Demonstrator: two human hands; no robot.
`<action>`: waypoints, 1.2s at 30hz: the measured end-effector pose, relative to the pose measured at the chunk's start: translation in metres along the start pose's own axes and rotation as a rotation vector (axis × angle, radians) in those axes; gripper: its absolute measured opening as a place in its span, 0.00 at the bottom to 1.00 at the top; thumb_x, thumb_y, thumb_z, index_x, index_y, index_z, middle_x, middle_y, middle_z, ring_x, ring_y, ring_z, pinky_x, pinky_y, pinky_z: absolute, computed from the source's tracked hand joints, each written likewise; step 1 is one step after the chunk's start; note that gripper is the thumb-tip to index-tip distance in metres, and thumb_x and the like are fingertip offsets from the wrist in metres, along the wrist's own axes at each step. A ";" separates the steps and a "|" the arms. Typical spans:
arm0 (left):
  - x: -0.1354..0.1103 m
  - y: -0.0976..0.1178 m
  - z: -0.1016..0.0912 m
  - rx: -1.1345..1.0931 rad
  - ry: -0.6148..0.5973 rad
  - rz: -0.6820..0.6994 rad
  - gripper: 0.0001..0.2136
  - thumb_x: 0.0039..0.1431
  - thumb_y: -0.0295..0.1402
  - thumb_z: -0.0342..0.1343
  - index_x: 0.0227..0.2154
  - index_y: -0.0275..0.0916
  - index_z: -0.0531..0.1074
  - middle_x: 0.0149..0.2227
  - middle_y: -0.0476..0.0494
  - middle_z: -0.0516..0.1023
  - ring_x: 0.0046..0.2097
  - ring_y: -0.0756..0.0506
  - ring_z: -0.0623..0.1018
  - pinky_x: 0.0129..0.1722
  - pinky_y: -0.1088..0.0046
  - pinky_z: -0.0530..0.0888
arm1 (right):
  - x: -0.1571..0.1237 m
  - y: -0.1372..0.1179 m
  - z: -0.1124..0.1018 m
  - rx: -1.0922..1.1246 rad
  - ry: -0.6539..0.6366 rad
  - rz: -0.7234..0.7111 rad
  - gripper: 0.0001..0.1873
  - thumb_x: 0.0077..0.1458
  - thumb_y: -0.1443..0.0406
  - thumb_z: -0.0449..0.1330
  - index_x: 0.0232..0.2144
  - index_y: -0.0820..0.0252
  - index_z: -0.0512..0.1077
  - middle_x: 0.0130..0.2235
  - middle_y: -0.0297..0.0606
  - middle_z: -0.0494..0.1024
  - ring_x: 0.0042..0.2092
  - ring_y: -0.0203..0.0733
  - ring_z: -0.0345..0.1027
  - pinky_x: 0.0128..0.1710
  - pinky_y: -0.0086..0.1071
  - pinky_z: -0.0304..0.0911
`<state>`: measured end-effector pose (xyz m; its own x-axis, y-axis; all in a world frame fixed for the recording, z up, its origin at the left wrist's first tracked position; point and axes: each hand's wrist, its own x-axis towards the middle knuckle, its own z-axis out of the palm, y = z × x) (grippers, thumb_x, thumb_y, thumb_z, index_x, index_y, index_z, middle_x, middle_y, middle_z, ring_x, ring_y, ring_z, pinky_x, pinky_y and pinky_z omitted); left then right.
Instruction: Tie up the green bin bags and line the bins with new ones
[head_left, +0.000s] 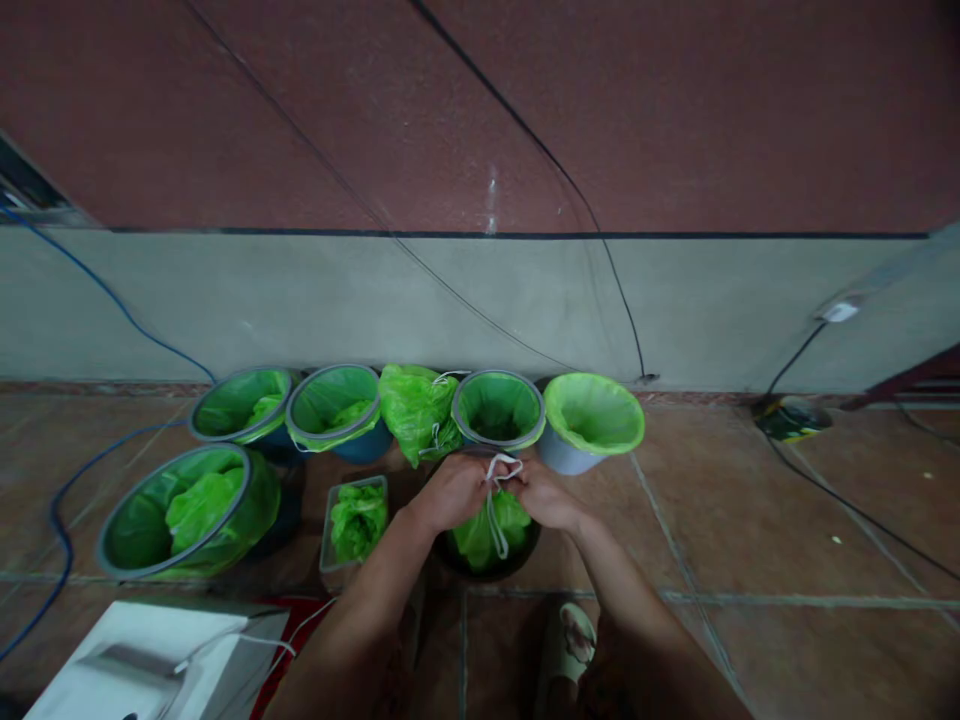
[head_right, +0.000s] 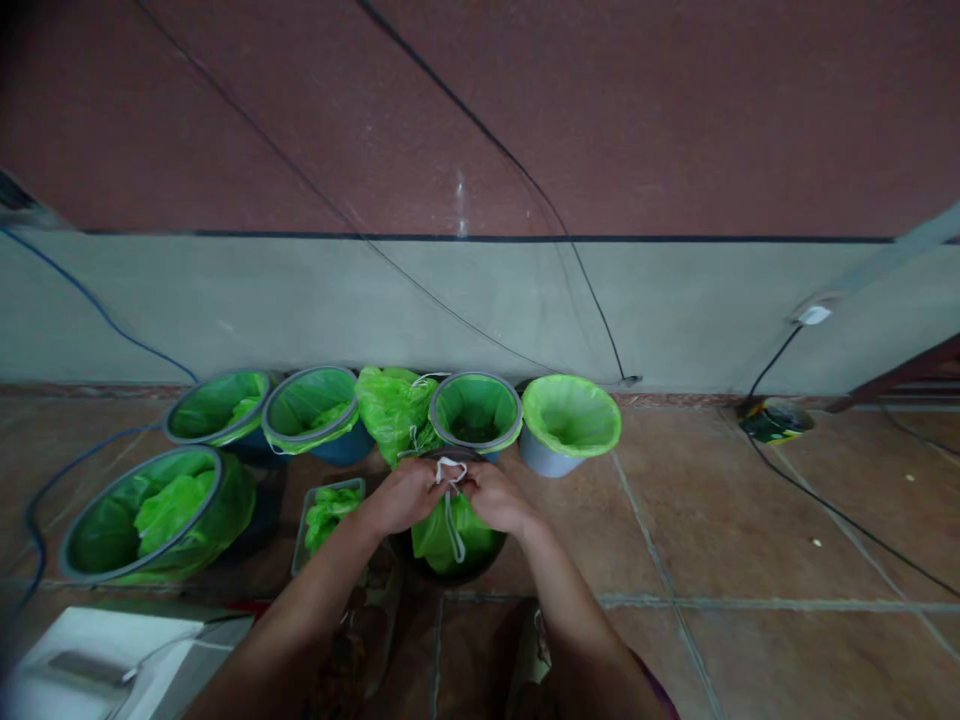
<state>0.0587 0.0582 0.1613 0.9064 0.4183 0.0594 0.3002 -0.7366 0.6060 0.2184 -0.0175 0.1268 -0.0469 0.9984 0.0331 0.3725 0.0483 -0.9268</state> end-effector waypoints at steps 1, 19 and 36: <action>0.000 0.001 0.000 0.014 0.022 0.031 0.11 0.60 0.26 0.47 0.32 0.41 0.76 0.33 0.44 0.78 0.38 0.45 0.76 0.43 0.71 0.68 | 0.000 -0.002 0.001 0.040 -0.003 -0.011 0.10 0.50 0.67 0.51 0.25 0.59 0.73 0.31 0.35 0.77 0.36 0.39 0.69 0.42 0.34 0.64; -0.009 -0.010 0.009 0.217 0.264 -0.289 0.13 0.63 0.35 0.46 0.29 0.40 0.74 0.32 0.43 0.76 0.35 0.47 0.76 0.34 0.74 0.66 | -0.005 -0.005 -0.009 -0.613 0.423 0.282 0.15 0.58 0.66 0.49 0.37 0.55 0.76 0.37 0.42 0.79 0.36 0.43 0.70 0.33 0.32 0.58; 0.012 -0.002 0.030 -1.299 0.474 -0.522 0.13 0.44 0.39 0.64 0.24 0.36 0.70 0.23 0.52 0.72 0.24 0.54 0.69 0.27 0.76 0.66 | -0.001 -0.006 0.006 0.016 0.586 0.078 0.15 0.58 0.59 0.53 0.41 0.58 0.75 0.37 0.40 0.80 0.33 0.41 0.74 0.34 0.33 0.68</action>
<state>0.0778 0.0486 0.1376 0.5254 0.7996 -0.2908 -0.1483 0.4227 0.8941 0.2102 -0.0191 0.1299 0.5018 0.8497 0.1619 0.3397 -0.0214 -0.9403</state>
